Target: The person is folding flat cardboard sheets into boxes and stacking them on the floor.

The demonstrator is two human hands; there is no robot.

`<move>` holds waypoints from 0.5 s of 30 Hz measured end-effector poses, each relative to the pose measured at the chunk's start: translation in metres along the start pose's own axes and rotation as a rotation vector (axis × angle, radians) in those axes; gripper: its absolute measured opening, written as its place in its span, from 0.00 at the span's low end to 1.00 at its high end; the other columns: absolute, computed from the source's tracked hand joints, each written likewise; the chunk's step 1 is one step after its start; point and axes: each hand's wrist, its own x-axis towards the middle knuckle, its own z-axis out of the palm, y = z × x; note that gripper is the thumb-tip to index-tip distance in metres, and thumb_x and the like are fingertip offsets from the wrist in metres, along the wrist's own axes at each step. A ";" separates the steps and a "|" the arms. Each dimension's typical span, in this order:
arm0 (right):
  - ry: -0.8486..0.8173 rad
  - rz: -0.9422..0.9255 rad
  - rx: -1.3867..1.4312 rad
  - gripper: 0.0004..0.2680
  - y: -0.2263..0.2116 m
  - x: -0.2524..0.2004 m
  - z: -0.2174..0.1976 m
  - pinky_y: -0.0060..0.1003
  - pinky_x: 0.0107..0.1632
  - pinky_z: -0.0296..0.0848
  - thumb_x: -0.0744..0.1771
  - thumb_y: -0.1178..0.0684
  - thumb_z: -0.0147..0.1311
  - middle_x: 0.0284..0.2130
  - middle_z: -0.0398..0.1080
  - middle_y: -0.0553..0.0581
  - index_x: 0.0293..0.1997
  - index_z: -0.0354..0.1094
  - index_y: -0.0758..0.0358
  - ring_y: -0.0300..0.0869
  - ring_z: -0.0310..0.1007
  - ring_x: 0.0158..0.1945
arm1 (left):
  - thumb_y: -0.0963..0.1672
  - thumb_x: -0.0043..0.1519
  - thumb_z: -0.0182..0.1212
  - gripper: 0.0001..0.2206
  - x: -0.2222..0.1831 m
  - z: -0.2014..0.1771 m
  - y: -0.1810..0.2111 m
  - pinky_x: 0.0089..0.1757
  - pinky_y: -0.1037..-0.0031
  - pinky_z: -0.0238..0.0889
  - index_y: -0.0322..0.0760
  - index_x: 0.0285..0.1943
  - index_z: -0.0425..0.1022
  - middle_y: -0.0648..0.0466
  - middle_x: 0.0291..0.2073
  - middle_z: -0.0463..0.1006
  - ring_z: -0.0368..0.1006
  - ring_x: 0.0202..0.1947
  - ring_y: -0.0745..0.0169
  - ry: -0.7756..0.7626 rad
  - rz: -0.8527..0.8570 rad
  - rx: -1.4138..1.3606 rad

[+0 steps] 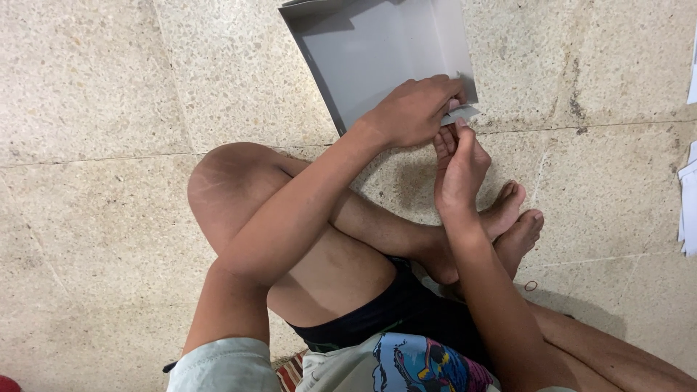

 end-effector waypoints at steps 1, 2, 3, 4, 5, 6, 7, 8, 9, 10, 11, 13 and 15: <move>0.000 0.000 -0.001 0.09 -0.005 -0.003 0.004 0.32 0.50 0.82 0.67 0.53 0.59 0.33 0.72 0.57 0.40 0.73 0.71 0.38 0.74 0.37 | 0.42 0.68 0.41 0.11 0.002 0.002 -0.004 0.42 0.47 0.65 0.30 0.44 0.70 0.40 0.33 0.73 0.75 0.37 0.29 0.001 0.000 -0.001; 0.034 0.036 0.029 0.08 -0.009 -0.007 0.007 0.31 0.48 0.83 0.66 0.53 0.60 0.31 0.71 0.56 0.38 0.73 0.70 0.38 0.74 0.35 | 0.42 0.68 0.42 0.10 0.003 0.004 -0.009 0.41 0.49 0.65 0.31 0.42 0.70 0.42 0.31 0.72 0.75 0.34 0.33 0.005 -0.003 -0.014; 0.068 0.072 0.058 0.07 -0.014 -0.010 0.011 0.31 0.47 0.83 0.65 0.54 0.60 0.29 0.71 0.55 0.35 0.72 0.69 0.38 0.74 0.34 | 0.42 0.67 0.44 0.09 0.005 0.006 -0.013 0.40 0.51 0.65 0.33 0.40 0.70 0.44 0.29 0.72 0.75 0.32 0.37 0.009 -0.006 -0.027; 0.067 0.072 0.058 0.07 -0.010 -0.004 0.006 0.31 0.47 0.83 0.65 0.54 0.60 0.29 0.71 0.55 0.35 0.72 0.69 0.38 0.74 0.34 | 0.42 0.67 0.44 0.09 0.006 0.006 -0.015 0.40 0.51 0.65 0.33 0.40 0.70 0.44 0.29 0.72 0.75 0.32 0.37 0.011 -0.006 -0.027; 0.065 0.090 0.076 0.07 -0.007 0.001 0.001 0.32 0.46 0.83 0.64 0.54 0.61 0.28 0.70 0.55 0.33 0.72 0.69 0.39 0.74 0.33 | 0.42 0.67 0.45 0.09 0.006 0.007 -0.016 0.39 0.53 0.65 0.34 0.38 0.70 0.47 0.27 0.72 0.75 0.30 0.40 0.017 -0.006 -0.020; 0.064 0.108 0.093 0.07 -0.003 0.007 -0.005 0.33 0.45 0.83 0.64 0.55 0.61 0.26 0.69 0.55 0.32 0.71 0.70 0.41 0.75 0.32 | 0.42 0.67 0.46 0.09 0.007 0.007 -0.018 0.38 0.56 0.65 0.36 0.36 0.70 0.49 0.25 0.72 0.75 0.28 0.44 0.023 -0.005 -0.014; 0.066 0.108 0.093 0.07 -0.006 0.006 -0.004 0.33 0.45 0.83 0.64 0.55 0.61 0.26 0.69 0.55 0.32 0.71 0.70 0.41 0.75 0.32 | 0.42 0.67 0.46 0.09 0.008 0.008 -0.020 0.38 0.56 0.65 0.36 0.36 0.70 0.49 0.25 0.72 0.75 0.28 0.44 0.021 -0.005 -0.015; 0.059 0.112 0.062 0.06 -0.010 0.005 -0.003 0.31 0.43 0.83 0.64 0.56 0.61 0.26 0.69 0.54 0.31 0.71 0.68 0.40 0.75 0.32 | 0.42 0.66 0.48 0.08 0.010 0.009 -0.022 0.37 0.57 0.65 0.37 0.34 0.70 0.50 0.24 0.72 0.74 0.27 0.46 0.039 -0.006 -0.017; 0.051 0.116 0.031 0.05 -0.013 0.004 -0.002 0.29 0.42 0.82 0.64 0.56 0.60 0.26 0.69 0.53 0.31 0.70 0.67 0.39 0.76 0.32 | 0.42 0.65 0.49 0.08 0.012 0.010 -0.023 0.36 0.58 0.65 0.38 0.33 0.70 0.50 0.22 0.72 0.73 0.25 0.48 0.057 -0.007 -0.019; 0.053 0.116 0.031 0.05 -0.014 0.004 -0.004 0.29 0.42 0.82 0.64 0.56 0.60 0.26 0.69 0.53 0.31 0.70 0.67 0.39 0.76 0.32 | 0.42 0.65 0.49 0.08 0.012 0.011 -0.023 0.36 0.58 0.65 0.38 0.33 0.70 0.50 0.22 0.72 0.73 0.25 0.48 0.055 -0.007 -0.019; 0.036 0.126 0.040 0.05 -0.015 0.005 -0.005 0.29 0.42 0.81 0.64 0.56 0.60 0.26 0.68 0.53 0.31 0.70 0.66 0.38 0.75 0.32 | 0.42 0.64 0.50 0.09 0.012 0.010 -0.023 0.34 0.59 0.65 0.36 0.31 0.71 0.50 0.20 0.71 0.72 0.23 0.49 0.061 -0.007 -0.044; 0.019 0.136 0.049 0.05 -0.017 0.004 -0.004 0.28 0.42 0.80 0.64 0.56 0.60 0.26 0.68 0.52 0.30 0.69 0.66 0.37 0.75 0.32 | 0.41 0.64 0.50 0.09 0.012 0.009 -0.022 0.32 0.60 0.64 0.35 0.30 0.71 0.49 0.18 0.70 0.70 0.21 0.49 0.067 -0.007 -0.068; 0.011 0.147 0.036 0.05 -0.019 0.000 -0.001 0.28 0.41 0.80 0.64 0.55 0.61 0.26 0.69 0.50 0.30 0.70 0.63 0.36 0.75 0.32 | 0.41 0.63 0.52 0.10 0.012 0.010 -0.023 0.31 0.61 0.64 0.35 0.28 0.72 0.50 0.16 0.70 0.70 0.19 0.51 0.080 -0.005 -0.081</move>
